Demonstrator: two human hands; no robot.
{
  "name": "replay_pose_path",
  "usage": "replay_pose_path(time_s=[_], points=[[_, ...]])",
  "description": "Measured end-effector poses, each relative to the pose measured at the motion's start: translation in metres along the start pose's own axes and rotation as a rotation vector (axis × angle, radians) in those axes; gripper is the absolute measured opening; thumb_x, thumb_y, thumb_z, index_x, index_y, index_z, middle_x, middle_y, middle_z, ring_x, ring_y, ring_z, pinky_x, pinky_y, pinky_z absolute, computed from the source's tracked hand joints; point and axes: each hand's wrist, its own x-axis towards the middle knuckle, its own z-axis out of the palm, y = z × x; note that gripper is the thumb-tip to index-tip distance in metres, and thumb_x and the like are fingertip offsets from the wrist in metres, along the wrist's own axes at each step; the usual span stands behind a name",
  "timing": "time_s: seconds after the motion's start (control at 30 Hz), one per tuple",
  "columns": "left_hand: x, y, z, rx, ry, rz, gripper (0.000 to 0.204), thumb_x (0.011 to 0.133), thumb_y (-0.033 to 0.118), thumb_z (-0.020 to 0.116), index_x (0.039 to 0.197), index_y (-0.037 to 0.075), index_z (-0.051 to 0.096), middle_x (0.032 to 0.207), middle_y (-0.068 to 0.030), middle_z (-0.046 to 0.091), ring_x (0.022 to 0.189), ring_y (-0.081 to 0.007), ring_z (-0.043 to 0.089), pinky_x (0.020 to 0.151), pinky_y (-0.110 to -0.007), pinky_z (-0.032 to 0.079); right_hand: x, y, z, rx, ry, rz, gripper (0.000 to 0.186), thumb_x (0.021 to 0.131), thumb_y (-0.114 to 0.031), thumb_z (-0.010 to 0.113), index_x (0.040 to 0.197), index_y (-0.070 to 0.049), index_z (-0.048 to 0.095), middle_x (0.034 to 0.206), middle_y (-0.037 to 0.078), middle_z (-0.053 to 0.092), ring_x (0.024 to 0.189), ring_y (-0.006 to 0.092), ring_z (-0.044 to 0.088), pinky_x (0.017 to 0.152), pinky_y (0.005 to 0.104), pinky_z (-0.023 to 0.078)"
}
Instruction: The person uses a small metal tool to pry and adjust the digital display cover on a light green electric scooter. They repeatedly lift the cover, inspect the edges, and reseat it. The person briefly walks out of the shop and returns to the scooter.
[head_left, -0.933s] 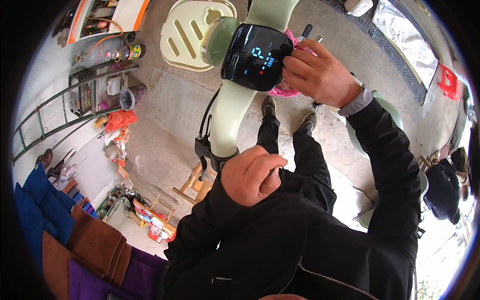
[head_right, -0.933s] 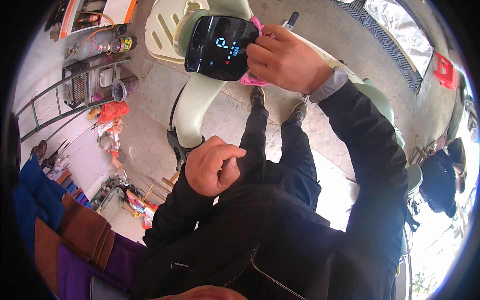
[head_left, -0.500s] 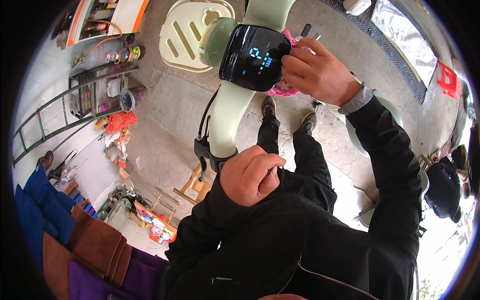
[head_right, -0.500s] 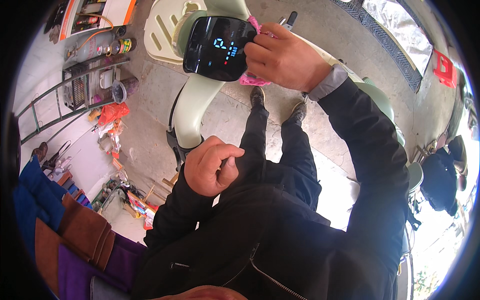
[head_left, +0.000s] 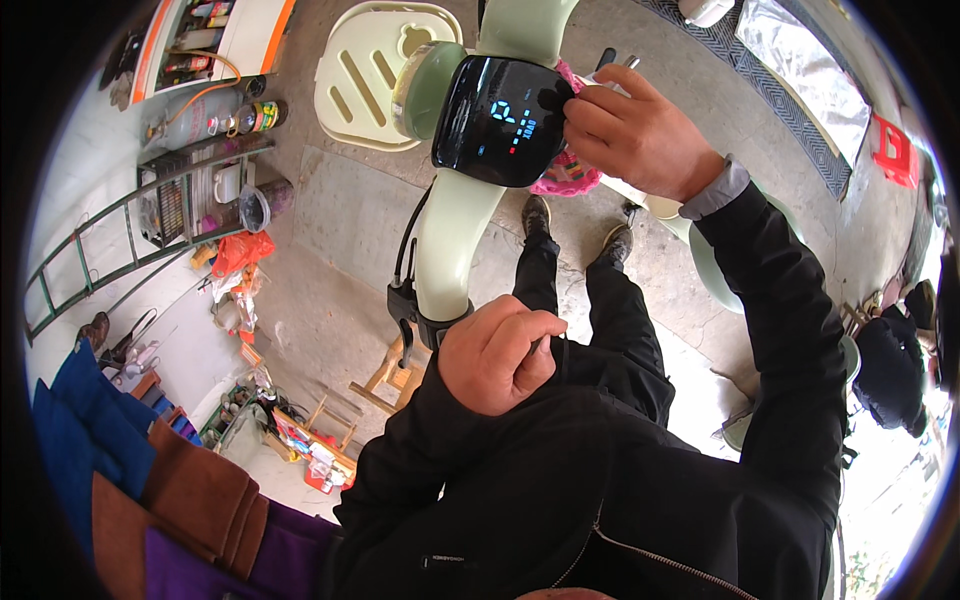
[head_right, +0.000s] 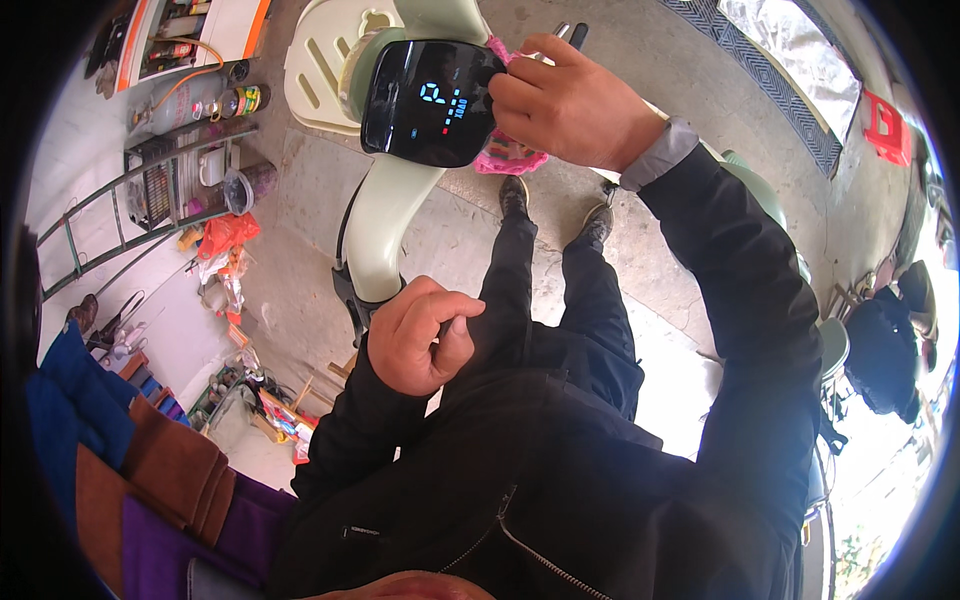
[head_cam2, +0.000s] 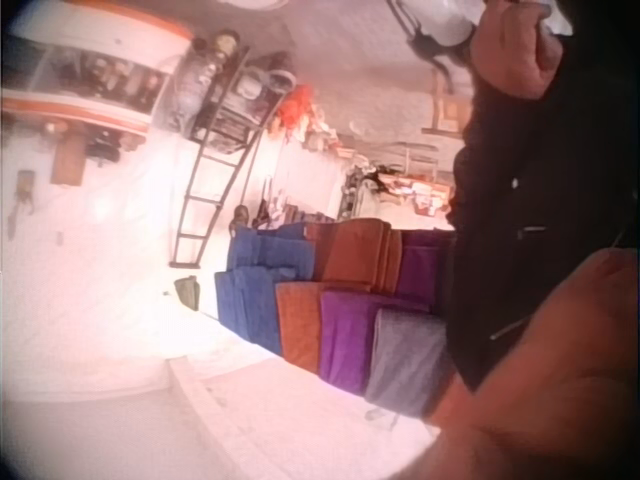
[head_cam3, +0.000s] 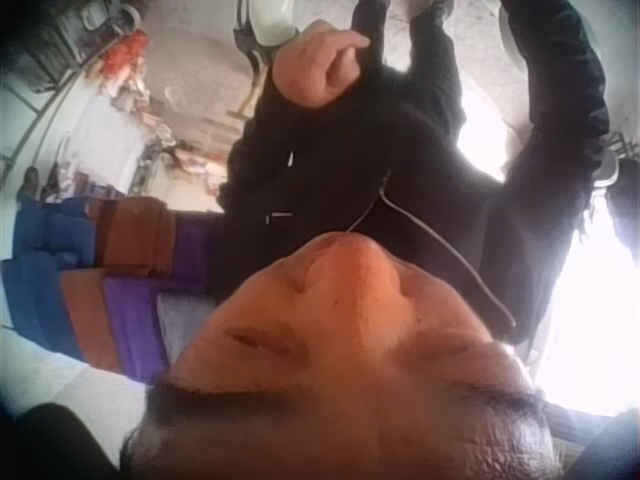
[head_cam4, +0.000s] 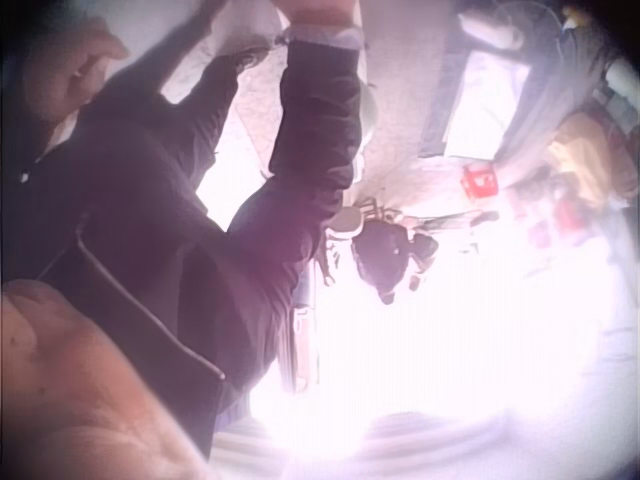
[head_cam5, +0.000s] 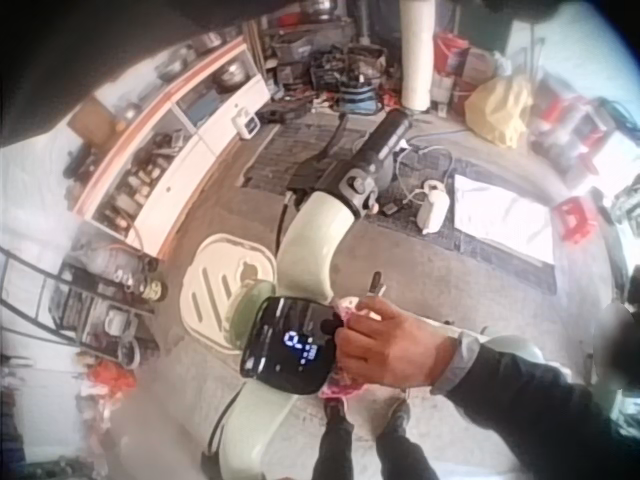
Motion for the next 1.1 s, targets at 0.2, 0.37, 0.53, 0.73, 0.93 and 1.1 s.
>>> replay_pose_path(time_s=[0.2, 0.37, 0.53, 0.73, 0.93, 1.1], points=[[0.000, 0.001, -0.001, -0.004, -0.006, -0.012, 0.021, 0.088, -0.002, 0.068, 0.108, 0.008, 0.071, 0.081, -0.0068, 0.065, 0.060, -0.0215, 0.058, 0.053, -0.033, 0.046, -0.001, 0.004, 0.000, -0.014, -0.016, 0.010, 0.015, 0.084, -0.017, 0.077, 0.095, -0.012, 0.069, 0.103, 0.002, 0.065, 0.107, 0.0200, 0.065, 0.114, 0.0425, 0.046], [0.001, 0.001, -0.001, -0.020, -0.007, -0.027, 0.022, 0.088, -0.002, 0.068, 0.107, 0.008, 0.071, 0.080, -0.0068, 0.065, 0.060, -0.0210, 0.058, 0.053, -0.032, 0.046, -0.002, 0.007, -0.001, 0.001, -0.038, 0.027, 0.023, 0.078, -0.009, 0.079, 0.100, -0.009, 0.070, 0.108, 0.005, 0.066, 0.111, 0.0226, 0.068, 0.114, 0.0460, 0.048], [0.001, 0.003, -0.002, -0.011, -0.012, -0.033, 0.021, 0.089, -0.002, 0.068, 0.107, 0.008, 0.071, 0.080, -0.0067, 0.064, 0.060, -0.0210, 0.058, 0.053, -0.032, 0.046, -0.002, 0.013, -0.002, -0.024, -0.039, 0.022, 0.024, 0.078, -0.009, 0.079, 0.100, -0.008, 0.070, 0.108, 0.005, 0.066, 0.111, 0.0227, 0.068, 0.114, 0.0457, 0.048], [0.001, 0.003, -0.002, -0.008, -0.017, -0.036, 0.019, 0.090, 0.000, 0.068, 0.107, 0.008, 0.071, 0.080, -0.0068, 0.064, 0.061, -0.0212, 0.058, 0.053, -0.032, 0.046, -0.002, 0.015, -0.003, -0.039, -0.055, 0.014, 0.025, 0.078, -0.010, 0.080, 0.100, -0.008, 0.069, 0.108, 0.005, 0.066, 0.111, 0.0229, 0.068, 0.114, 0.0456, 0.048], [0.001, 0.005, -0.005, 0.001, -0.052, -0.052, 0.022, 0.089, 0.000, 0.069, 0.110, 0.006, 0.070, 0.084, -0.0083, 0.064, 0.064, -0.0250, 0.061, 0.057, -0.035, 0.050, -0.004, 0.022, -0.004, -0.098, -0.023, -0.011, 0.022, 0.079, -0.017, 0.080, 0.098, -0.012, 0.069, 0.109, 0.003, 0.066, 0.113, 0.0233, 0.065, 0.112, 0.0423, 0.047], [0.001, 0.006, -0.005, 0.012, -0.062, -0.057, 0.024, 0.089, -0.001, 0.069, 0.111, 0.005, 0.069, 0.086, -0.0093, 0.064, 0.066, -0.0266, 0.062, 0.058, -0.036, 0.051, -0.023, 0.023, -0.007, 0.042, 0.063, 0.117, 0.027, 0.078, -0.014, 0.078, 0.104, -0.011, 0.069, 0.112, 0.005, 0.068, 0.112, 0.0260, 0.067, 0.103, 0.0417, 0.052]])
